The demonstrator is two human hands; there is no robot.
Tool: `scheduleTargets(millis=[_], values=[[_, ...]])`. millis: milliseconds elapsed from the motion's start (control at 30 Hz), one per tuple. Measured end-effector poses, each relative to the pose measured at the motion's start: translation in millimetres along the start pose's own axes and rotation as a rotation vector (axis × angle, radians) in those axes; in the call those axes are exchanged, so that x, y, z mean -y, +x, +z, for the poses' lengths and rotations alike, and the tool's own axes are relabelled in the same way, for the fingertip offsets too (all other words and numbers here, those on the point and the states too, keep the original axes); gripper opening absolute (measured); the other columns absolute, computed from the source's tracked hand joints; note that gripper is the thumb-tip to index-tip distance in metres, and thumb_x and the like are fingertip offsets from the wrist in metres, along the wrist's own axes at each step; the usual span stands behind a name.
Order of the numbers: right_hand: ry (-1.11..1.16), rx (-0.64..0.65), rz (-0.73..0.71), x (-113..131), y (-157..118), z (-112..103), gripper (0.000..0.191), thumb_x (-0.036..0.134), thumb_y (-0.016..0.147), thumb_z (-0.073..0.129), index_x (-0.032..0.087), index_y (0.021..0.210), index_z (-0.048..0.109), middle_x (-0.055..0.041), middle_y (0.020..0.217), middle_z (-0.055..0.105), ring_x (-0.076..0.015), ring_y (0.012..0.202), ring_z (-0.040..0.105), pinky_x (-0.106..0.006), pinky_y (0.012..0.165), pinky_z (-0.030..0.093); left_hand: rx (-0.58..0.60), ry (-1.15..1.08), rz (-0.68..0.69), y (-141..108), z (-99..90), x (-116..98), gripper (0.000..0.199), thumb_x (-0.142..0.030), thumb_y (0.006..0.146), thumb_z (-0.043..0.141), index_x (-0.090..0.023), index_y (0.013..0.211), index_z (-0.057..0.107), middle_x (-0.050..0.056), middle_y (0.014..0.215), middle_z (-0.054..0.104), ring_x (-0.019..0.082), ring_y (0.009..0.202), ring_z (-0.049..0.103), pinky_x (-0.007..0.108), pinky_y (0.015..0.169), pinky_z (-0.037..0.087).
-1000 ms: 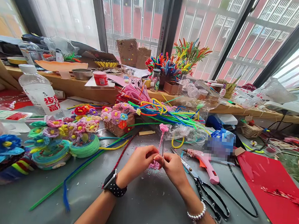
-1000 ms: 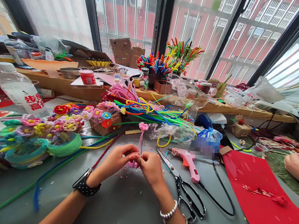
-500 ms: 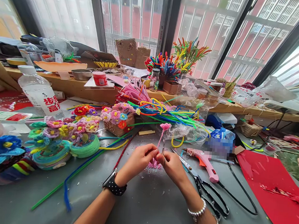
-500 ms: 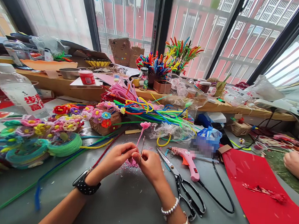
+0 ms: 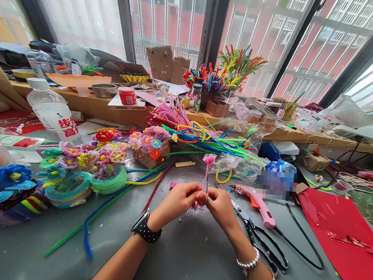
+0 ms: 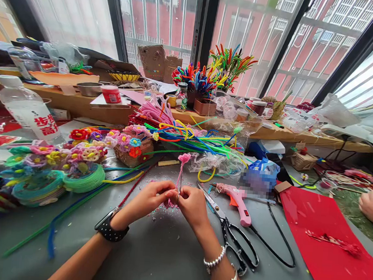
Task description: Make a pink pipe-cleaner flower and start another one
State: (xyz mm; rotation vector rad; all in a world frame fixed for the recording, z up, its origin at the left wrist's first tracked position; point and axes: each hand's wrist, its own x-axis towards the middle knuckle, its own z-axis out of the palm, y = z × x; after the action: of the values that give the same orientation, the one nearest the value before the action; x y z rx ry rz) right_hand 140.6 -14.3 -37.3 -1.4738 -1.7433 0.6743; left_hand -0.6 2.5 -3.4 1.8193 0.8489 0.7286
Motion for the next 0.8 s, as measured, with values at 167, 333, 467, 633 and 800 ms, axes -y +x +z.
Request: scheduleTargets(millis=[167, 333, 467, 633, 800], values=[[-0.013, -0.056, 0.024, 2.5, 0.5, -1.2, 0.056, 0.065, 0.067, 0.040, 0.016, 0.041, 0.039, 0.0040, 0.042, 0.033, -0.0076, 0.043, 0.029, -0.021, 0.042, 0.021, -0.028, 0.041, 0.002, 0.7, -0.8, 3.5, 0.020, -0.027, 0.076, 0.043, -0.014, 0.066, 0.054, 0.000, 0.059, 0.054, 0.010, 0.054, 0.047, 0.019, 0.051, 0.037], [0.009, -0.080, 0.039, 4.4, 0.6, -2.5, 0.055, 0.065, 0.065, 0.043, 0.017, 0.040, 0.033, 0.0042, 0.040, 0.033, -0.0076, 0.042, 0.029, -0.021, 0.043, 0.022, -0.060, 0.071, -0.009, 2.4, -0.8, 6.5, 0.019, -0.026, 0.076, 0.042, -0.014, 0.065, 0.052, 0.000, 0.059, 0.052, 0.009, 0.055, 0.046, 0.019, 0.051, 0.035], [0.062, -0.087, 0.047, 6.8, -0.4, -3.1, 0.055, 0.065, 0.066, 0.042, 0.017, 0.040, 0.035, 0.0040, 0.040, 0.035, -0.0076, 0.042, 0.029, -0.021, 0.042, 0.023, -0.097, 0.084, -0.008, 2.7, -0.8, 6.8, 0.019, -0.026, 0.077, 0.041, -0.014, 0.066, 0.050, -0.001, 0.060, 0.050, 0.009, 0.055, 0.046, 0.019, 0.051, 0.035], [0.051, -0.019, 0.055, 5.1, 1.3, -2.1, 0.059, 0.070, 0.066, 0.034, 0.016, 0.044, 0.043, 0.0020, 0.045, 0.039, -0.0089, 0.045, 0.033, -0.021, 0.044, 0.024, -0.113, 0.080, -0.001, 2.8, -1.0, 6.2, 0.020, -0.029, 0.078, 0.040, -0.014, 0.071, 0.052, 0.000, 0.063, 0.053, 0.010, 0.057, 0.048, 0.020, 0.053, 0.037], [-0.024, 0.022, 0.029, 1.0, 2.6, 0.6, 0.061, 0.073, 0.066, 0.026, 0.016, 0.051, 0.043, 0.0025, 0.050, 0.036, -0.0096, 0.049, 0.032, -0.021, 0.046, 0.023, -0.110, 0.103, 0.004, 3.3, -0.6, 7.1, 0.020, -0.029, 0.077, 0.041, -0.014, 0.071, 0.053, 0.000, 0.061, 0.053, 0.010, 0.055, 0.048, 0.019, 0.052, 0.037]])
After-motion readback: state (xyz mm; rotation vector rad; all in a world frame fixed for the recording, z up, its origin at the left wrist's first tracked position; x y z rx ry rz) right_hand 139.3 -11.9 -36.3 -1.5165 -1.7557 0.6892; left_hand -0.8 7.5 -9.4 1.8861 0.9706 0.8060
